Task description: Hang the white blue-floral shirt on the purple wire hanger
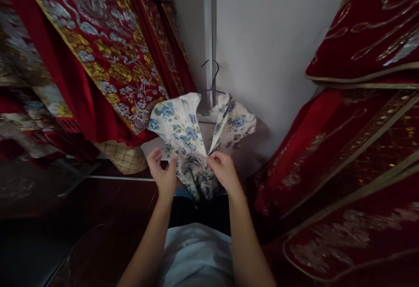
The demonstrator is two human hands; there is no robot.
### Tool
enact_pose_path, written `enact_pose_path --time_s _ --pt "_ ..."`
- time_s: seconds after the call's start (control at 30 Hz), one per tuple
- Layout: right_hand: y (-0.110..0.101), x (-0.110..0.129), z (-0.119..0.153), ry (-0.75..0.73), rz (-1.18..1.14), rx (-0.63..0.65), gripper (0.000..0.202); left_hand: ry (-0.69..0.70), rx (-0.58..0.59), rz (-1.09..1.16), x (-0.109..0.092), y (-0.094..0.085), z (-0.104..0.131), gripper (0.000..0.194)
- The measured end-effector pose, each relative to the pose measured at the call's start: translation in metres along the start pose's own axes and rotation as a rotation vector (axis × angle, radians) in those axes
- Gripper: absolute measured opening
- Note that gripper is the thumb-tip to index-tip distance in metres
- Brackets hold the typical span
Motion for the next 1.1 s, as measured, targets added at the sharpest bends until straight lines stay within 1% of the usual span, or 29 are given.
enact_pose_path --time_s 0.03,0.1,0.13,0.17,0.23,0.27,0.33,0.4,0.5,0.57,0.63,0.67,0.73,0.8,0.83,0.87,0.9,1.0,1.03,1.07,1.1 --pt "0.002 0.003 0.003 -0.008 0.017 0.012 0.019 0.038 0.137 -0.008 -0.009 0.013 0.007 0.039" --pt "0.007 0.011 0.007 -0.023 0.039 0.037 0.018 0.076 0.463 0.015 -0.025 0.044 0.026 0.024" --pt "0.009 0.014 0.009 -0.023 0.037 0.052 0.018 0.084 0.584 0.026 -0.032 0.057 0.036 0.019" --pt "0.011 0.018 0.011 -0.016 0.023 0.067 0.017 0.088 0.647 0.03 -0.038 0.066 0.042 0.014" --pt "0.012 0.023 0.01 0.014 -0.023 0.092 0.018 0.094 0.645 0.022 -0.045 0.075 0.044 0.003" --pt "0.011 0.026 0.008 0.031 -0.049 0.099 0.018 0.099 0.644 0.013 -0.047 0.078 0.043 0.002" --pt "0.005 0.034 -0.005 0.063 -0.103 0.086 0.019 0.124 0.69 -0.03 -0.05 0.085 0.041 0.007" --pt "-0.004 0.046 -0.027 0.081 -0.179 0.025 0.021 0.173 0.774 -0.125 -0.05 0.09 0.04 0.008" --pt "-0.014 0.068 -0.073 0.083 -0.313 -0.093 0.02 0.259 0.91 -0.352 -0.044 0.094 0.043 0.011" --pt "-0.013 0.084 -0.102 0.077 -0.371 -0.132 0.018 0.327 0.992 -0.522 -0.038 0.095 0.048 0.014" --pt "-0.009 0.097 -0.121 0.07 -0.373 -0.166 0.017 0.392 1.052 -0.673 -0.03 0.096 0.053 0.018" --pt "-0.007 0.103 -0.126 0.061 -0.354 -0.176 0.016 0.417 1.071 -0.732 -0.027 0.096 0.054 0.02" --pt "-0.002 0.11 -0.128 0.024 -0.305 -0.178 0.016 0.446 1.107 -0.792 -0.022 0.099 0.054 0.02" --pt "0.001 0.115 -0.122 -0.038 -0.277 -0.169 0.015 0.442 1.13 -0.758 -0.024 0.104 0.048 0.014" --pt "0.001 0.117 -0.118 -0.07 -0.272 -0.168 0.015 0.427 1.12 -0.702 -0.029 0.108 0.04 0.01" --pt "0.0 0.117 -0.113 -0.093 -0.265 -0.168 0.014 0.407 1.085 -0.62 -0.038 0.112 0.029 0.008" --pt "-0.002 0.117 -0.109 -0.111 -0.255 -0.172 0.014 0.387 1.018 -0.512 -0.049 0.117 0.014 0.011" --pt "-0.008 0.118 -0.1 -0.138 -0.218 -0.183 0.014 0.355 0.734 -0.105 -0.092 0.128 -0.043 0.028" --pt "-0.01 0.118 -0.099 -0.145 -0.209 -0.182 0.014 0.347 0.676 0.022 -0.104 0.133 -0.059 0.028" --pt "-0.012 0.119 -0.098 -0.153 -0.202 -0.176 0.014 0.338 0.671 0.111 -0.114 0.141 -0.07 0.024" --pt "-0.013 0.12 -0.098 -0.165 -0.197 -0.171 0.014 0.356 0.7 0.15 -0.122 0.151 -0.077 0.018"
Point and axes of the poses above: each hand's wrist, its own z-axis away from the middle knuckle, its own y-axis out of the palm, x = y × z, the point moved 8 cm from there along -z, towards the middle knuckle, and after that the axes turned 6 degrees about -x, right-handed, at the moved point
